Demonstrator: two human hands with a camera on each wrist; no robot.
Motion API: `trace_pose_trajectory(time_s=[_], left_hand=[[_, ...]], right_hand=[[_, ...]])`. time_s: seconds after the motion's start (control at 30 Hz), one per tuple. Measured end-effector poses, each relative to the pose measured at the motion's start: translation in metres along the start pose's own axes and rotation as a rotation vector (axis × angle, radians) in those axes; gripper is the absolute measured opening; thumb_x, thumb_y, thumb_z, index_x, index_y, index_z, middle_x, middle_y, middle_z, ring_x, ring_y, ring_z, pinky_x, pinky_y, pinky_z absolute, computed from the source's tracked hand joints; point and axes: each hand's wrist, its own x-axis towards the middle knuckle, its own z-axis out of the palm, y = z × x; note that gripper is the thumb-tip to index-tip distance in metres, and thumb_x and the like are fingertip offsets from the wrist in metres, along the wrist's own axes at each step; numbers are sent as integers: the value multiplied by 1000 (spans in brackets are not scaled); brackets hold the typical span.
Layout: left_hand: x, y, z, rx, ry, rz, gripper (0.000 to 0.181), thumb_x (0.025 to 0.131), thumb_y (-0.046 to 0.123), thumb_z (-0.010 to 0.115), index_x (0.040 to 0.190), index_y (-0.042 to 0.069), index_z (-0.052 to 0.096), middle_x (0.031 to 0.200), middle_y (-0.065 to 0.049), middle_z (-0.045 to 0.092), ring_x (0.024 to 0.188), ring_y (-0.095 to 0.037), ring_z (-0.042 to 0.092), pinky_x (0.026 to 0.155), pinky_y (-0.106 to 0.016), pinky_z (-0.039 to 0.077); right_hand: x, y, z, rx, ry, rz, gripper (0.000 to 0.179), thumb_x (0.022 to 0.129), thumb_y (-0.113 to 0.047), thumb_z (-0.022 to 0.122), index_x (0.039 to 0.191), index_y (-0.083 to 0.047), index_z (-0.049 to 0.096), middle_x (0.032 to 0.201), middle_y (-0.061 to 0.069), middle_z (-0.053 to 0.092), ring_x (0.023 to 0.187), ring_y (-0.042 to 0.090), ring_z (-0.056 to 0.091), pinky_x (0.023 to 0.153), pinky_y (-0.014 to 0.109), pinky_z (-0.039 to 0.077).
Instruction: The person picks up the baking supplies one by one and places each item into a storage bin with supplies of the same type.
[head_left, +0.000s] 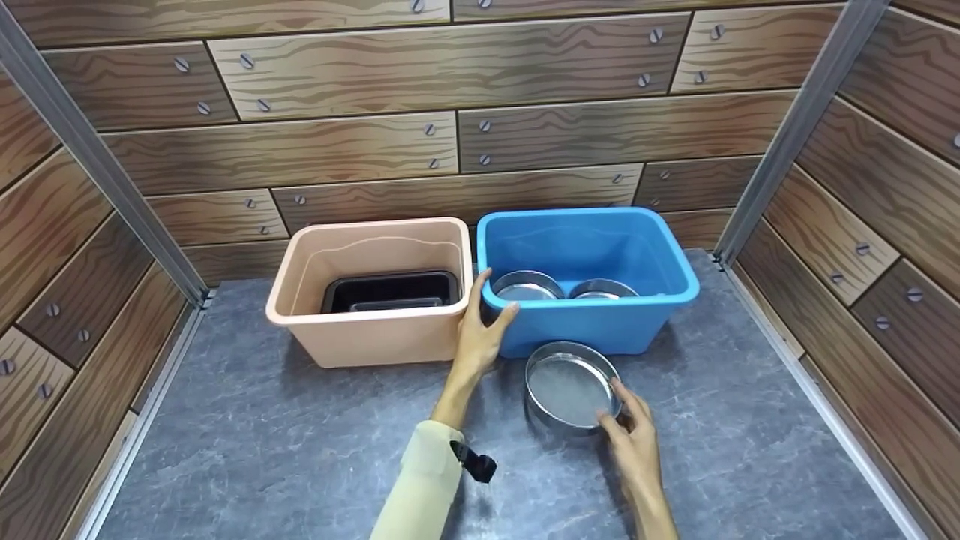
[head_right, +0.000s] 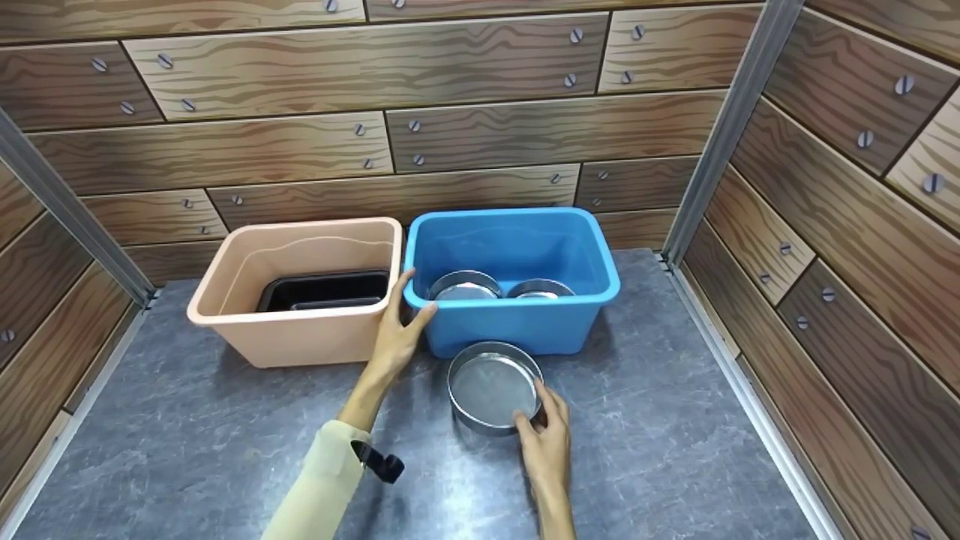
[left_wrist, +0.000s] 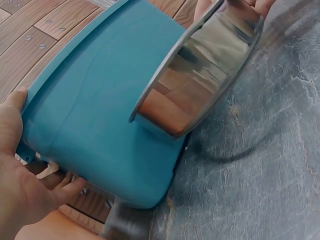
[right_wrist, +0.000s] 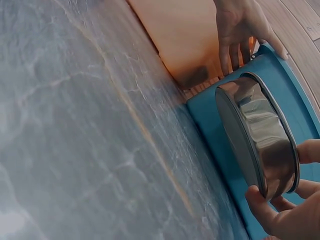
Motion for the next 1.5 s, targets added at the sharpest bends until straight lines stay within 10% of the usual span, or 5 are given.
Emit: trace_pose_trajectory(time_s=[0.83,1.5], left_hand=[[0,0,-1,-1,-1,28,76,94,43,76,160,36,38,166,-2,38,151,-25,36,124,-50,29],[0,0,0,-4,7,27,76,94,42,77,159,35,40,164,-3,41,150,-25,39,123,-48,30]], right_hand=[[-2,-15,-5,136,80,0,54,96,0,71,147,-6,55,151,13,43,105,10,64,83,18,56],[-14,-45,-6,242,113,-99,54,94,6,71,145,0,56,142,4,48,111,24,61,87,20,57]])
